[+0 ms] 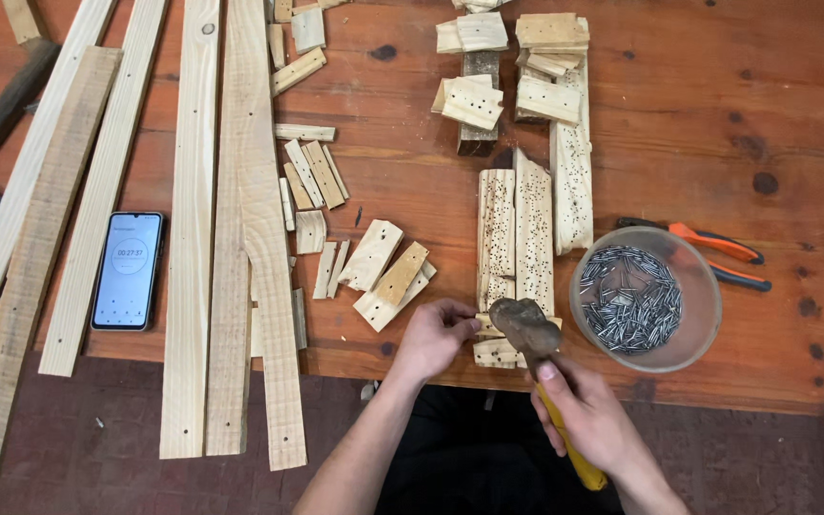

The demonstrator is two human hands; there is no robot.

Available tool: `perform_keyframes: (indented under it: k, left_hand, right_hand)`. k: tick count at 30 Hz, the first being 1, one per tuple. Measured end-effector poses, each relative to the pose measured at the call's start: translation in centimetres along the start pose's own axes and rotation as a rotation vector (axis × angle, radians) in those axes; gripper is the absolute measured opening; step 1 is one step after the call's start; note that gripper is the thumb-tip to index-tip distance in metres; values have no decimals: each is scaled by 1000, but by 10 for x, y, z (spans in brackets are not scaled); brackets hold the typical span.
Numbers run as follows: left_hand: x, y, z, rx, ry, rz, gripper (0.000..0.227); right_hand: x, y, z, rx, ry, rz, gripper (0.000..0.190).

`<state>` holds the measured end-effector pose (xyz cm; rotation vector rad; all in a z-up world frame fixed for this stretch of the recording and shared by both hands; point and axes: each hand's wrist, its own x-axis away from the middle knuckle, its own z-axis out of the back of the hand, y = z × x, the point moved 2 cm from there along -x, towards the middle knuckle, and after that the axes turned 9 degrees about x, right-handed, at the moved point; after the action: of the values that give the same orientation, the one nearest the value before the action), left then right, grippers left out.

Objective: The person repeatedly picks up small wooden blocks and nails them together using a hammer. They work on a wooden workbench, stacking the finished blocks into a pile.

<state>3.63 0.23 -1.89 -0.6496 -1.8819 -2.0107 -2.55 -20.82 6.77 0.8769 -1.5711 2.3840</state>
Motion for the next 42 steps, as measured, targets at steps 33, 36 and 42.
perform_keyframes:
  k: [33, 36, 42]
  left_hand:
    - [7, 10, -1, -48, -7, -66, 26]
    - [8, 7, -2, 0, -19, -71, 24]
    - [0, -9, -1, -28, -8, -143, 22]
  right_hand:
    - [3, -12, 12, 126, 36, -82, 41]
    - [5, 25, 7, -4, 86, 121, 44]
    - [-6, 36, 15, 70, 66, -112, 54]
